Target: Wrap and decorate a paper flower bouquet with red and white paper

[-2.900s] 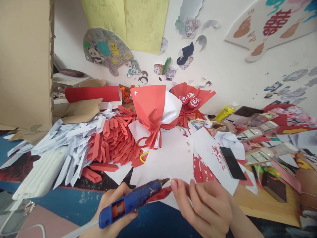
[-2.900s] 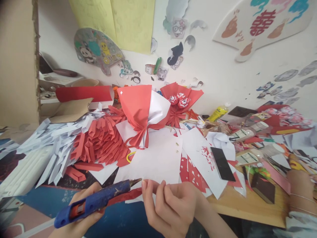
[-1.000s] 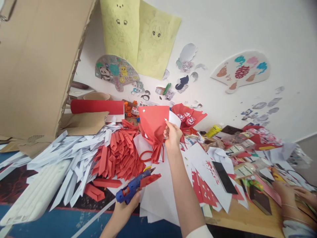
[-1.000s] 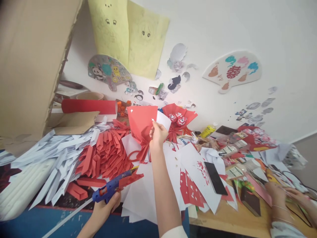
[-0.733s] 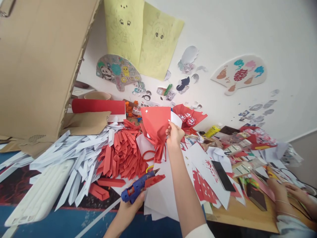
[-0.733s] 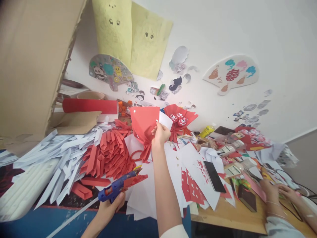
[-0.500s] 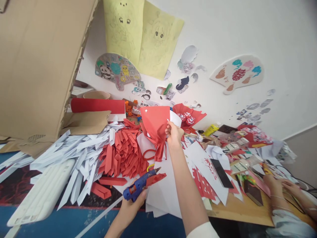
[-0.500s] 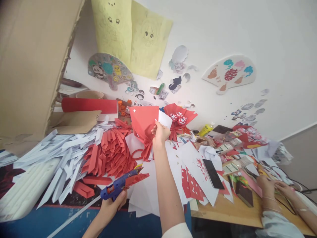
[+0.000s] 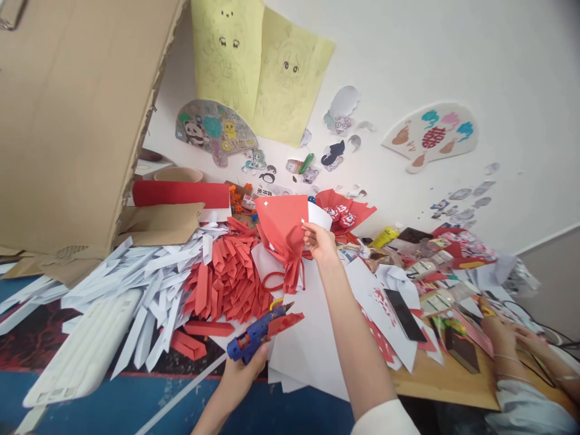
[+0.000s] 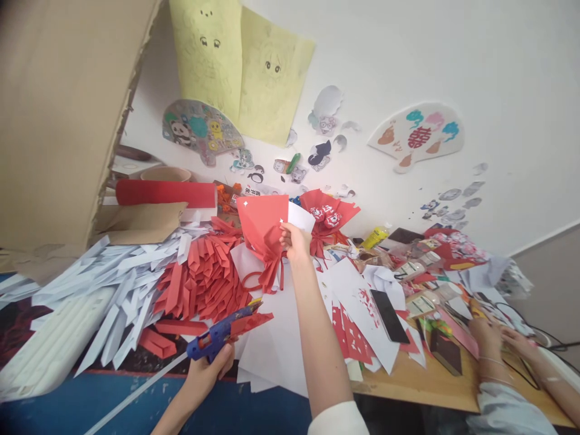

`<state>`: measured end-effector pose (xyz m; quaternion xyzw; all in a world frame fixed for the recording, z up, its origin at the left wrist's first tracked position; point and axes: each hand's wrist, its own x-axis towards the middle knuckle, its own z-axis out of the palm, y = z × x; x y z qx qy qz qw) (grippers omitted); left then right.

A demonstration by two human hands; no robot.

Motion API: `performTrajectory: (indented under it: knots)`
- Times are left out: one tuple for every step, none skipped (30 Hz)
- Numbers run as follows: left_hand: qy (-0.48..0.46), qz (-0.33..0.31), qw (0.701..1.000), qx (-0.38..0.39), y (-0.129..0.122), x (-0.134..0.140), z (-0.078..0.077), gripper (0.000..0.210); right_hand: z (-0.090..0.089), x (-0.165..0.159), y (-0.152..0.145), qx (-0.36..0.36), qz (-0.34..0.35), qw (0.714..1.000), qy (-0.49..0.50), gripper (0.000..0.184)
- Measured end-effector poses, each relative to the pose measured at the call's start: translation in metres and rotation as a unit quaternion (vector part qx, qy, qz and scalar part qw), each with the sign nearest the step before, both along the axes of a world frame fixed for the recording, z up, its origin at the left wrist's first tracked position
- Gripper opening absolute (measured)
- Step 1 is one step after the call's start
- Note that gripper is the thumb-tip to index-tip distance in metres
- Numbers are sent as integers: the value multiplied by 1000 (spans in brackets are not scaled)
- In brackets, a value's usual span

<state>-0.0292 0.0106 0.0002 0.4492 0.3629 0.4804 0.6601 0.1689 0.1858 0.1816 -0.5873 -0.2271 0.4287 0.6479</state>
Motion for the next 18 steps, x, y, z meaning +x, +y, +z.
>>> performTrajectory:
  knots:
    - [0, -7, 1000, 3, 0, -1, -2, 49, 0, 2, 0, -6, 8, 1000, 6, 11]
    - [1, -13, 1000, 6, 0, -1, -3, 48, 1, 3, 0, -12, 15, 1000, 14, 11]
    - [3, -17, 1000, 8, 0, -1, -5, 48, 2, 5, 0, -17, 23, 999, 23, 11]
    - [4, -18, 1000, 9, 0, -1, -7, 48, 3, 6, 0, -20, 32, 999, 28, 11]
    - [6, -20, 1000, 9, 0, -1, -8, 48, 3, 6, -1, -23, 40, 998, 33, 12]
    - [7, -23, 1000, 8, 1, -1, -9, 48, 4, 7, -1, -26, 49, 998, 37, 12]
    - [7, -24, 1000, 8, 1, -1, -10, 48, 5, 7, -2, -28, 59, 997, 41, 13]
    - [7, -25, 1000, 9, 1, -1, -11, 48, 5, 8, -3, -29, 69, 996, 43, 13]
    - [5, -24, 1000, 11, 1, -1, -12, 48, 6, 9, -5, -30, 79, 995, 45, 14]
    - [3, -24, 1000, 14, 1, -1, -14, 48, 6, 11, -7, -30, 89, 995, 45, 14]
    - [1, -23, 1000, 15, 1, -2, -14, 47, 7, 13, -10, -29, 98, 994, 43, 14]
    - [-1, -23, 1000, 15, 1, -2, -15, 47, 7, 17, -13, -27, 105, 993, 38, 15]
    - [-1, -23, 1000, 14, 1, -2, -15, 46, 8, 20, -17, -23, 110, 993, 32, 16]
    - [-1, -23, 1000, 12, 1, -3, -15, 46, 8, 25, -21, -19, 113, 993, 23, 17]
    - [-1, -26, 1000, 12, 0, -2, -14, 45, 8, 29, -26, -13, 114, 993, 13, 20]
    - [-1, -26, 1000, 12, -1, -2, -13, 45, 8, 33, -30, -8, 115, 993, 3, 22]
    - [-1, -22, 1000, 11, -1, -1, -11, 44, 7, 37, -33, -3, 116, 993, -7, 24]
    - [-2, -14, 1000, 9, -2, 0, -10, 44, 5, 41, -36, 3, 119, 993, -16, 27]
